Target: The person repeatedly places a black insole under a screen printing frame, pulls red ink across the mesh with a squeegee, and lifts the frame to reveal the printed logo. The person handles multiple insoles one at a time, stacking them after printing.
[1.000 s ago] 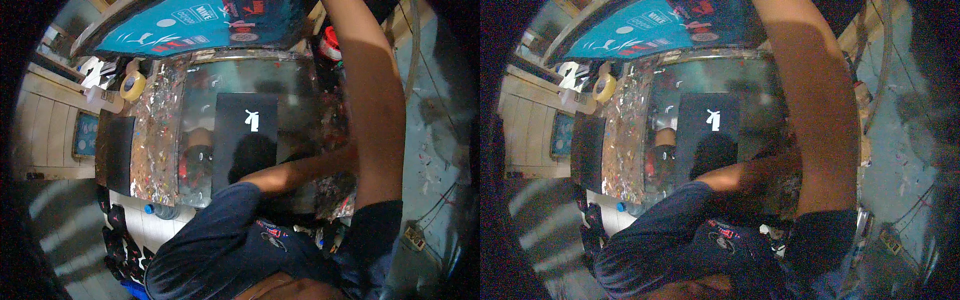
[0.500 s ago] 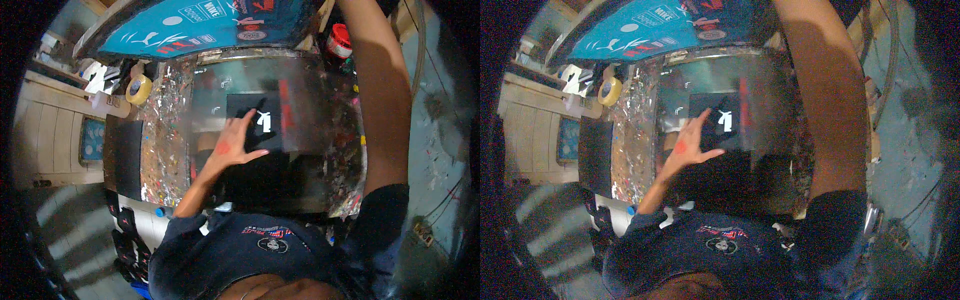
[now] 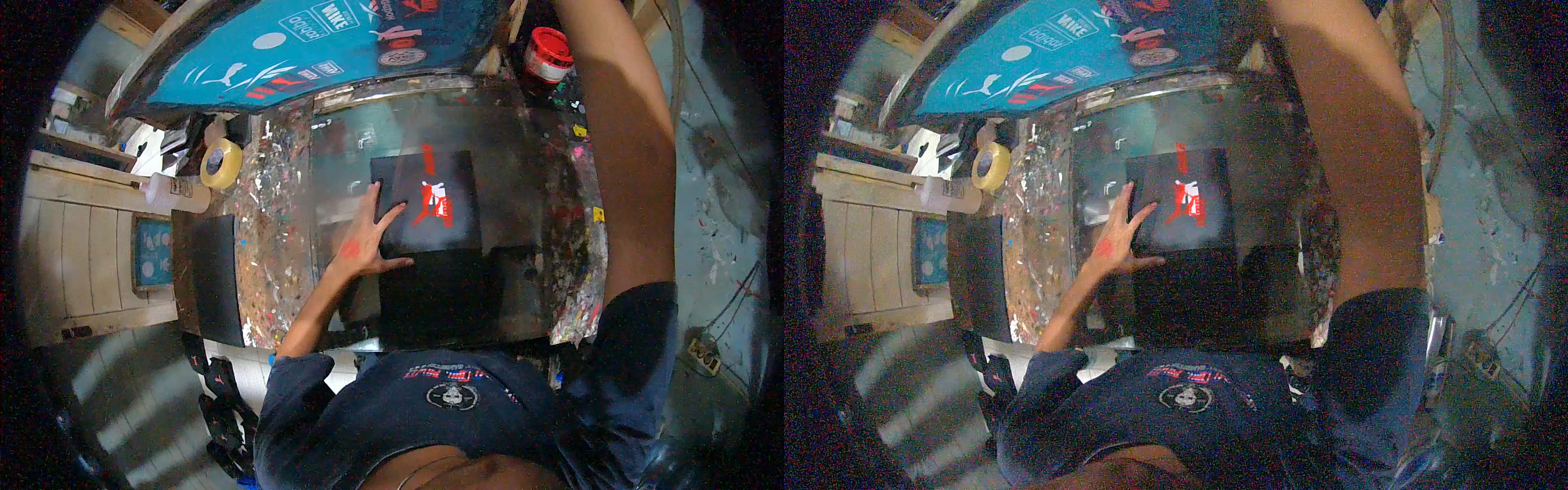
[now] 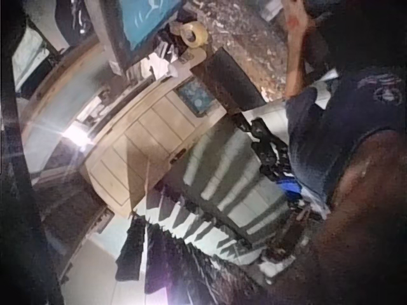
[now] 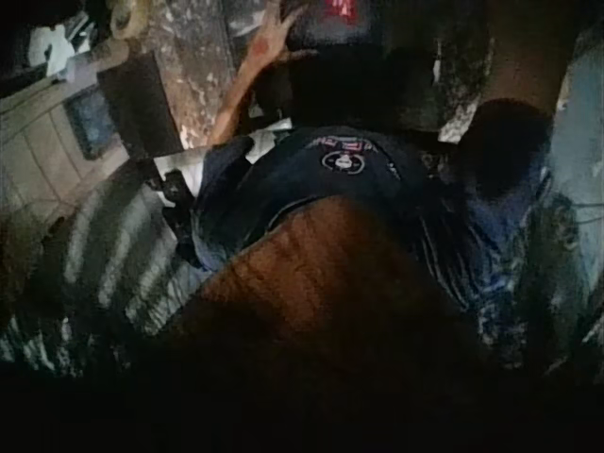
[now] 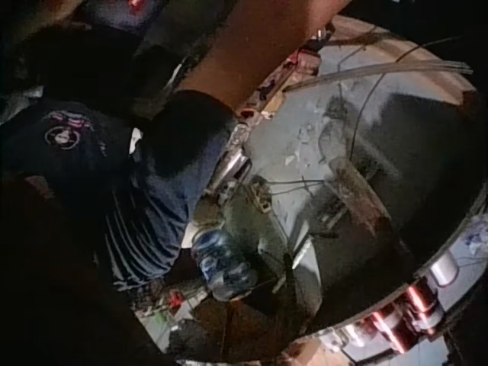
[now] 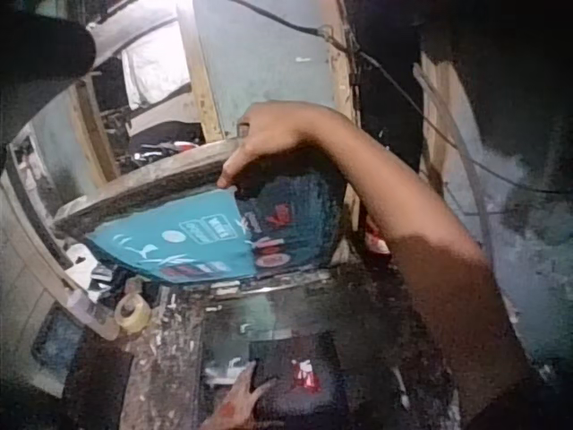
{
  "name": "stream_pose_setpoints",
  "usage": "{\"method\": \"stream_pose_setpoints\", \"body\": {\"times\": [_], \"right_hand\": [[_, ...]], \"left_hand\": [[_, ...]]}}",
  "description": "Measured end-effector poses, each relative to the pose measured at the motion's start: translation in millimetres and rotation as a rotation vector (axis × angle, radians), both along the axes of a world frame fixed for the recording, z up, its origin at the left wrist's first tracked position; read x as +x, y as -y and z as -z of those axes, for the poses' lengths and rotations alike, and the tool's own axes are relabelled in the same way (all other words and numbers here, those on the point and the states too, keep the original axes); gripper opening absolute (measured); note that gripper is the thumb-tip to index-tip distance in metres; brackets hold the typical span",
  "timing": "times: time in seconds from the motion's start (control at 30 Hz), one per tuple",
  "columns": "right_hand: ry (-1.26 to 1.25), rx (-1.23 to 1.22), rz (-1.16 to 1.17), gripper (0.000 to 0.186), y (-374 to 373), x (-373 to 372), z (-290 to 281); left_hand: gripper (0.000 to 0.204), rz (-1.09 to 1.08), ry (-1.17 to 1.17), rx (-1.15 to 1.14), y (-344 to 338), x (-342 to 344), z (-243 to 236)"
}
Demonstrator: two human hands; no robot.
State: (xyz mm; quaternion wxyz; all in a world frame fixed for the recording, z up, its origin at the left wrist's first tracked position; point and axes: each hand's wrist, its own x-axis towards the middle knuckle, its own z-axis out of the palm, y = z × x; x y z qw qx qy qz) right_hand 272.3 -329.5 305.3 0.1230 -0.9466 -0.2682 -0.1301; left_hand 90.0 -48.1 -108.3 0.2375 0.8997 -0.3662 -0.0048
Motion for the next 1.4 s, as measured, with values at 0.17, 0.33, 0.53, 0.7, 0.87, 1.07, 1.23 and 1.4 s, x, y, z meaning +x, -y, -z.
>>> {"method": "stream_pose_setpoints", "body": {"times": [0.17,0.33,0.53,0.7,0.87,1.07,1.23,1.4], "right_hand": [[0.05,-0.046,0.04,0.091,-1.5,8.9,1.0],[-0.036,-0.004,-0.01,0.082,-2.0,-1.9,-2.2],[0.034,-0.015,-0.007,0.083,-0.5,5.0,0.6],[0.04,-0.046,0.03,0.093,-2.6,7.8,-0.1],[0.095,-0.027,0.008,0.095,2.5,8.3,1.7],[-0.005,-0.027,0.008,0.09,-1.4,0.9,-4.0],[0.003,-0.029,-0.02,0.087,-0.1,1.5,-4.3],[0.028,-0.014,0.027,0.089,2.5,12.9,1.1]], "left_hand": [[0.116,-0.013,0.016,0.052,3.4,0.7,-7.7],[0.118,0.025,-0.027,0.037,1.9,-3.0,-7.7],[0.12,0.033,-0.027,0.053,4.2,-6.7,-8.7],[0.125,0.044,0.005,0.016,-0.2,-10.5,-2.6],[0.11,0.006,-0.012,0.082,5.8,-6.9,-20.5],[0.093,-0.194,0.079,-0.161,43.1,29.6,-26.4],[0.053,-0.214,0.002,-0.169,57.1,73.7,-21.6],[0.044,-0.203,-0.037,-0.02,65.5,84.3,-20.7]]}}
